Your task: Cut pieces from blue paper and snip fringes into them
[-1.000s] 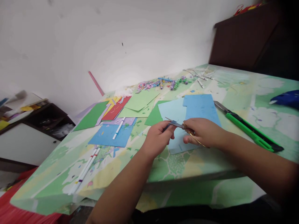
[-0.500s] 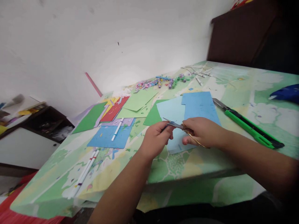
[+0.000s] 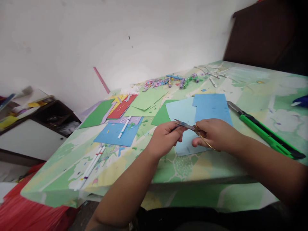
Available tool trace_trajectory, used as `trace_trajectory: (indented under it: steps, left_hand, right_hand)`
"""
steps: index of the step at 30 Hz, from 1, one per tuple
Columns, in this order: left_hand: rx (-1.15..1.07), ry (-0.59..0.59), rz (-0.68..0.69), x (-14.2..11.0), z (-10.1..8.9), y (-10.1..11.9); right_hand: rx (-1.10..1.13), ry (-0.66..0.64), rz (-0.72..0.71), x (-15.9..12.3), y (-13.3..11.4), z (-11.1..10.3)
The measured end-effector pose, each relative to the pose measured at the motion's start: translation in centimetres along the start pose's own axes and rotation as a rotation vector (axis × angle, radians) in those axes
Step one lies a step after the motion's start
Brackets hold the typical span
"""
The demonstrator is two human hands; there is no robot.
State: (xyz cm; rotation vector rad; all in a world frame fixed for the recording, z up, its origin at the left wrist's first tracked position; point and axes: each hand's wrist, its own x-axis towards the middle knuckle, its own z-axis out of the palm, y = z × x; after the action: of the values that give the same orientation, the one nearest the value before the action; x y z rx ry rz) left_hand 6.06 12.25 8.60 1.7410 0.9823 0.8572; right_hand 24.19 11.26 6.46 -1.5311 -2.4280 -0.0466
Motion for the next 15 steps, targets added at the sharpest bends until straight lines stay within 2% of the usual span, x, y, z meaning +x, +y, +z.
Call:
trace_trajectory:
  steps: [8,15]
  left_hand:
    - [-0.056,-0.006,-0.051,-0.04,-0.01,0.11]
    - [-0.136,0.004,-0.029,0.04,0.0,-0.01]
  right_hand:
    - [0.008,-0.014,0.042,-0.1,-0.14,-0.28]
    - [0.093,-0.033,0.057,-0.2,-0.32,-0.68]
